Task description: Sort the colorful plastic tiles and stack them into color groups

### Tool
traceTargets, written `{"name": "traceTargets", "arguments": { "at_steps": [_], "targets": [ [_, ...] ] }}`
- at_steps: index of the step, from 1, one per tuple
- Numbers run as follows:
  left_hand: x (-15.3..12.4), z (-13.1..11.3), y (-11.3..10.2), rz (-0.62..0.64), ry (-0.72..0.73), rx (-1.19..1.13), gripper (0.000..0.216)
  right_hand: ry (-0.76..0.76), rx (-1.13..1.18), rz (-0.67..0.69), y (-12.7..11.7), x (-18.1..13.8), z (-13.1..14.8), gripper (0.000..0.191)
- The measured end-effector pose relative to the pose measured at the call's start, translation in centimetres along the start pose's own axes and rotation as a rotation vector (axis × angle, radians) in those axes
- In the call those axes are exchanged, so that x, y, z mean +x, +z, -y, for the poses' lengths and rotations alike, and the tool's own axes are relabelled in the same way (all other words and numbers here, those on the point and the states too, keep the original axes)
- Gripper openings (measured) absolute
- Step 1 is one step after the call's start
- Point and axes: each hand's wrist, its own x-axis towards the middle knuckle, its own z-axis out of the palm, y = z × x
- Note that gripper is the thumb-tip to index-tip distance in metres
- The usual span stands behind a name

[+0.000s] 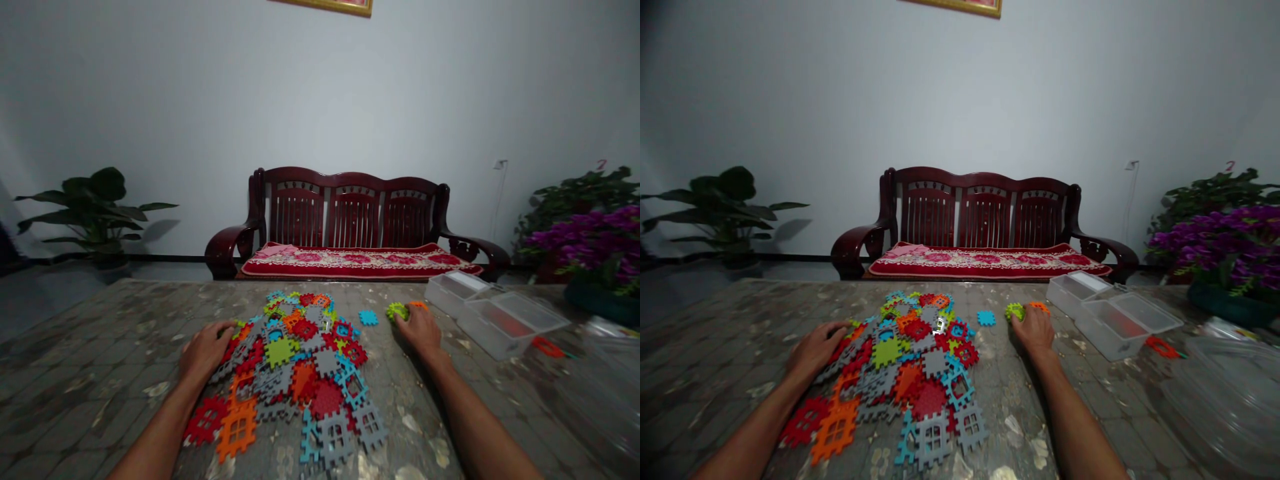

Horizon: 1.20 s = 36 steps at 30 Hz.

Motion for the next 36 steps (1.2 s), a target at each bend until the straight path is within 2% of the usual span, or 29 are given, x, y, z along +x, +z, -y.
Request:
{"name": "traceTargets", "arguments": {
  "at_steps": [9,15,18,21,24,30,36],
  "targets": [
    [0.0,0.1,0.0,-0.026,0.005,-0.042,0.042,0.009,-0.014,0.046,0.9,-0.2,0.5,0.063],
    [-0.3,-0.3,-0.3,-0.019,-0.014,-0.019,0.040,0.013,-0.045,0.077,1.1,-0.1,0.6,0.057],
    [-0.5,-0.6,-0.6,-0.024,-0.017,-0.018,0.038,-0.009,-0.065,0.031,1.0,-0.4,0.5,0.057],
    [-0.7,-0.9,-0.8,-0.010,-0.016,-0.020,0.038,-0.066,-0.027,-0.086,0.6,-0.9,1.0,0.057],
    [-0.7,-0.9,-0.7,-0.001,-0.017,-0.021,0.039,-0.186,0.128,-0.128,0.4,-1.6,2.8,0.049],
    [-0.6,-0.6,-0.4,-0.035,-0.007,-0.044,0.036,-0.377,0.455,0.158,1.2,-2.2,9.1,0.040],
    [-0.7,-0.7,-0.5,-0.030,-0.017,-0.039,0.036,-0.473,0.400,0.301,0.7,-0.4,14.4,0.040]
  ]
}}
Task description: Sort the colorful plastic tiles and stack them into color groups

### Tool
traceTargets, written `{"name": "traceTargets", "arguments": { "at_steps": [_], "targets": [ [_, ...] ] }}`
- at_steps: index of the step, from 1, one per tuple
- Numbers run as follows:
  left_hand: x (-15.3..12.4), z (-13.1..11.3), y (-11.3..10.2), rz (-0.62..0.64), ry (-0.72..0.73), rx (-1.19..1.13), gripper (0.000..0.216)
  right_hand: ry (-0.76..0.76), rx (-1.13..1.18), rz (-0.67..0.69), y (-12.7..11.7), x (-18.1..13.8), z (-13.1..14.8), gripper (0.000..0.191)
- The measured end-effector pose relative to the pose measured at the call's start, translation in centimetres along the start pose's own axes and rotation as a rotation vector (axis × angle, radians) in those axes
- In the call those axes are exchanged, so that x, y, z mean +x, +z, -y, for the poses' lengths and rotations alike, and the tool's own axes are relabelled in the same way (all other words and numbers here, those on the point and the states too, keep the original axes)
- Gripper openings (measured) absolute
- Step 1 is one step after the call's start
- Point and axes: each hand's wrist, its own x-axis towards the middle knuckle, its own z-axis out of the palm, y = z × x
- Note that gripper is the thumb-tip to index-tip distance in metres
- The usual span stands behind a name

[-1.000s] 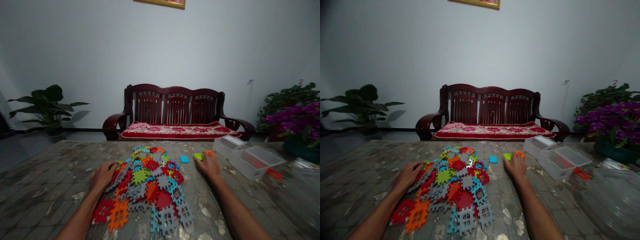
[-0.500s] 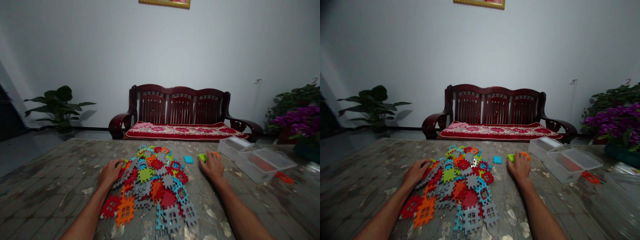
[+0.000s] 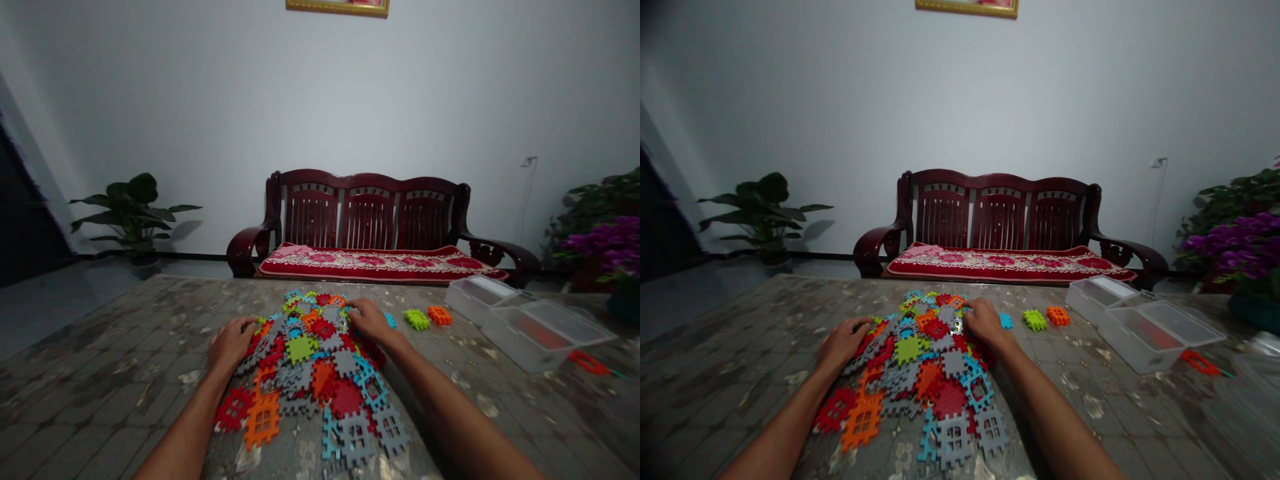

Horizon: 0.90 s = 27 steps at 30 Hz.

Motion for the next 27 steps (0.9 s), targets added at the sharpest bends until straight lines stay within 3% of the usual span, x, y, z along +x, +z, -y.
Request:
{"name": "traceTargets", "arguments": {
  "at_steps": [8,14,18,21,24,27],
  "targets": [
    [-0.2,-0.4,-0.3,0.016,-0.004,0.000,0.037,0.071,0.095,0.062,-0.1,1.1,0.9,0.016],
    [-0.1,-0.1,-0.1,-0.009,0.004,-0.012,0.037,0.103,0.246,-0.010,-0.8,0.6,-0.2,0.013],
    [0.1,0.1,0.0,0.009,0.009,-0.008,0.038,0.009,0.409,-0.205,-1.7,-1.4,-2.3,0.017],
    [0.1,0.1,-0.1,0.012,0.008,0.001,0.039,0.004,0.401,-0.352,-1.8,-4.1,-4.6,0.018],
    [0.0,-0.1,-0.2,0.009,0.010,0.006,0.039,0.065,0.336,-0.352,-1.4,-6.5,-6.9,0.019],
    [0.0,-0.3,-0.3,0.014,-0.005,0.010,0.040,0.129,0.263,-0.304,-0.9,-7.8,-8.2,0.034]
  ]
}}
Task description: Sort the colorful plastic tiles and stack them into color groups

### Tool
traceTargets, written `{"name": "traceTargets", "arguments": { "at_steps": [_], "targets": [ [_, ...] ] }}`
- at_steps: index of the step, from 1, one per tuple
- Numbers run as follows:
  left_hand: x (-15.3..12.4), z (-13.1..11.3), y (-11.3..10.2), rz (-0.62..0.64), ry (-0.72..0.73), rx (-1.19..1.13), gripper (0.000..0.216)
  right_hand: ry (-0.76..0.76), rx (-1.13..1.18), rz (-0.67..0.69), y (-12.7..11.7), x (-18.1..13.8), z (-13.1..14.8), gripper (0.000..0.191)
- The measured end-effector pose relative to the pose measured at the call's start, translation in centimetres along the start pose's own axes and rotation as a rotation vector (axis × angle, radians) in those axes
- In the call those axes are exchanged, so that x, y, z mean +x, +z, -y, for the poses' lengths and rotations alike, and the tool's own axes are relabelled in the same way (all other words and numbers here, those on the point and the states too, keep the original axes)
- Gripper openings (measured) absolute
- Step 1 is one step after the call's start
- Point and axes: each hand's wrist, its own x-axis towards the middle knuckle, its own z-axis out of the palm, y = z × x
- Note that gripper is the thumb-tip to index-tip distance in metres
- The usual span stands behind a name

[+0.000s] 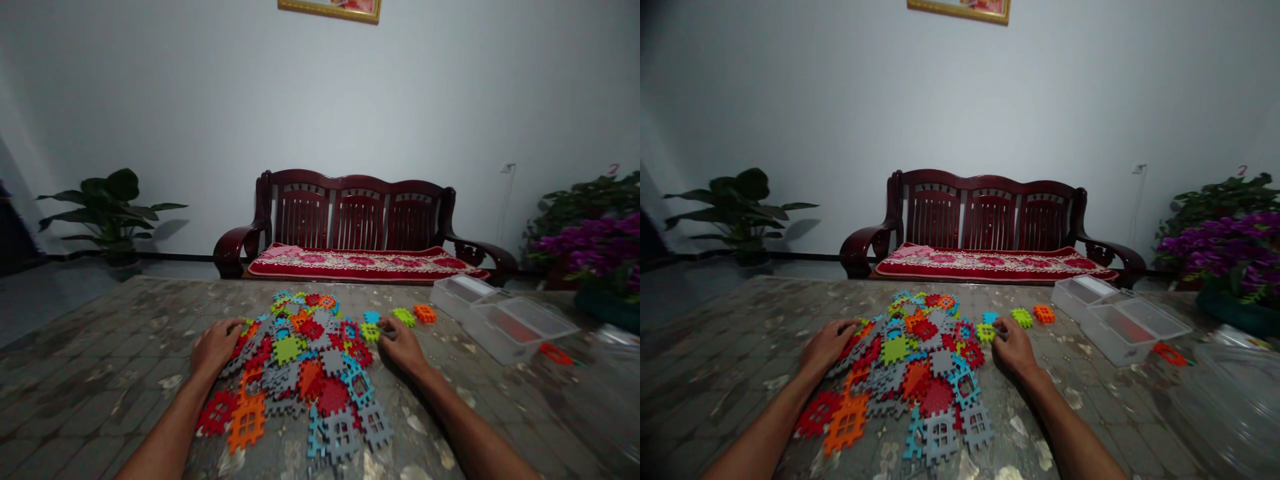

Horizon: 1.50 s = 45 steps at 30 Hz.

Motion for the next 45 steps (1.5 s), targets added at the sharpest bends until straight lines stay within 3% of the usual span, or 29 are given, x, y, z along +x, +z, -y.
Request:
{"name": "traceTargets", "arguments": {
  "at_steps": [5,10,20,26,29,32,37,41,45],
  "targets": [
    [0.0,0.0,-0.1,0.000,0.003,-0.004,0.039,0.021,-0.135,0.116,-0.1,0.2,0.4,0.057],
    [0.4,0.5,0.3,0.022,0.007,-0.003,0.041,-0.036,-0.231,0.251,-0.4,0.2,1.0,0.064],
    [0.9,1.0,0.7,0.034,0.012,0.023,0.044,-0.113,-0.338,0.297,-1.1,-0.1,2.3,0.062],
    [1.0,1.0,0.8,0.052,0.014,0.016,0.046,-0.098,-0.400,0.375,-1.0,0.6,3.3,0.044],
    [1.0,1.0,0.8,0.059,0.010,0.016,0.046,-0.110,-0.362,0.334,-0.8,0.5,2.9,0.035],
    [0.9,0.9,0.7,0.056,0.005,0.013,0.046,-0.111,-0.268,0.243,-0.6,0.5,2.1,0.039],
    [0.8,0.7,0.5,0.049,0.007,0.018,0.045,0.046,-0.082,0.009,-1.6,1.7,0.3,0.049],
    [0.8,0.8,0.6,0.037,0.012,0.026,0.045,0.147,-0.193,-0.216,-3.3,2.8,-1.0,0.054],
    [1.0,1.1,0.9,0.040,0.015,0.020,0.046,0.252,-0.383,-0.283,-4.3,3.0,-2.0,0.054]
  ]
}}
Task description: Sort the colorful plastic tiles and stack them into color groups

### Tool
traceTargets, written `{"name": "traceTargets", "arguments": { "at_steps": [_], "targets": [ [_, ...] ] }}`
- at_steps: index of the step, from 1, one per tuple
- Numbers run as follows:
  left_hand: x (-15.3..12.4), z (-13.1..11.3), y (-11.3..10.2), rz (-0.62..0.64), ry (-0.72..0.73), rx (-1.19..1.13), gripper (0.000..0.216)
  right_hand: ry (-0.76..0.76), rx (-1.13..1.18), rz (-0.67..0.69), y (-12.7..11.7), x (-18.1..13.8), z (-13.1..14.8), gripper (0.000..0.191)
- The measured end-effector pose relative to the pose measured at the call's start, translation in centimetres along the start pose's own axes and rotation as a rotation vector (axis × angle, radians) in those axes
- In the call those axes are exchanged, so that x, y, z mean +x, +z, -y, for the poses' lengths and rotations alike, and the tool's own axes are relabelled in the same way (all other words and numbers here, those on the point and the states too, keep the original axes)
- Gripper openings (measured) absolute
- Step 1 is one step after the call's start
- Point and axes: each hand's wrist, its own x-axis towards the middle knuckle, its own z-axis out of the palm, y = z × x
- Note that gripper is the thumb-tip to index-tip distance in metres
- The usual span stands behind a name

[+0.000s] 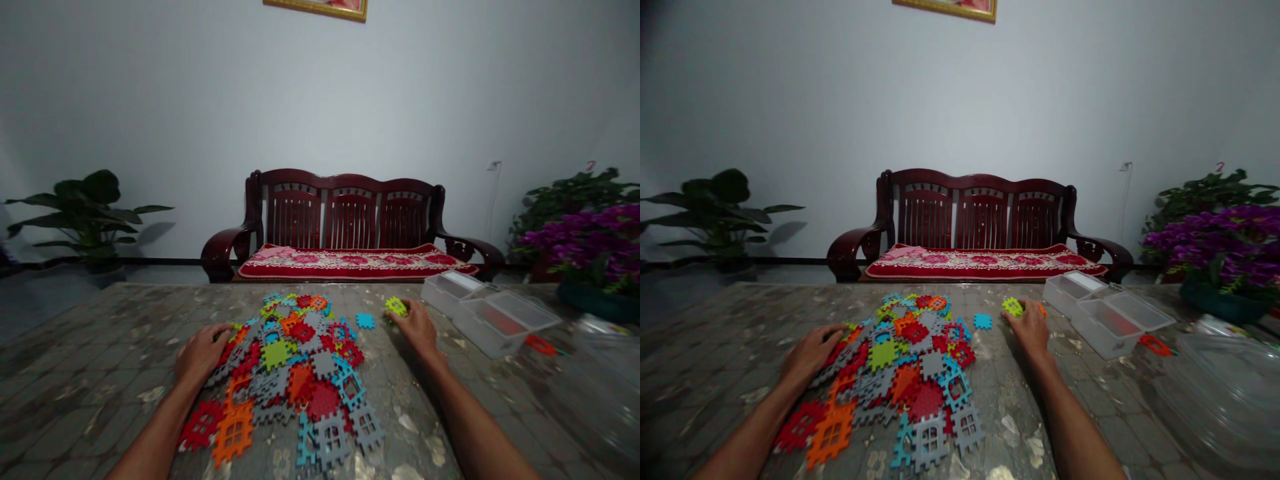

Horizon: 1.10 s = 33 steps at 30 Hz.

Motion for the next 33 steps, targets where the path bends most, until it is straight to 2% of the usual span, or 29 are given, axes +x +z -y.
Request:
{"name": "traceTargets", "arguments": {
  "at_steps": [9,16,22,25,30,33],
  "targets": [
    [0.2,0.4,0.3,-0.021,0.003,-0.019,0.047,-0.018,-0.264,0.097,0.7,-0.2,-0.6,0.059],
    [-0.1,0.1,0.1,-0.055,0.006,-0.041,0.043,-0.037,-0.285,0.129,0.6,-0.5,-1.0,0.051],
    [0.0,0.2,0.2,-0.034,0.005,-0.033,0.043,-0.036,-0.249,0.069,0.7,-0.1,-1.3,0.051],
    [0.0,0.3,0.2,-0.024,0.007,-0.033,0.044,-0.021,-0.261,0.096,0.8,-0.1,-1.1,0.054],
    [0.1,0.4,0.2,-0.045,0.024,-0.031,0.043,0.002,-0.309,0.146,1.0,-0.5,-0.4,0.070],
    [0.1,0.4,0.2,-0.043,0.018,-0.023,0.043,-0.024,-0.337,0.155,1.1,-0.7,-0.3,0.066]
  ]
}}
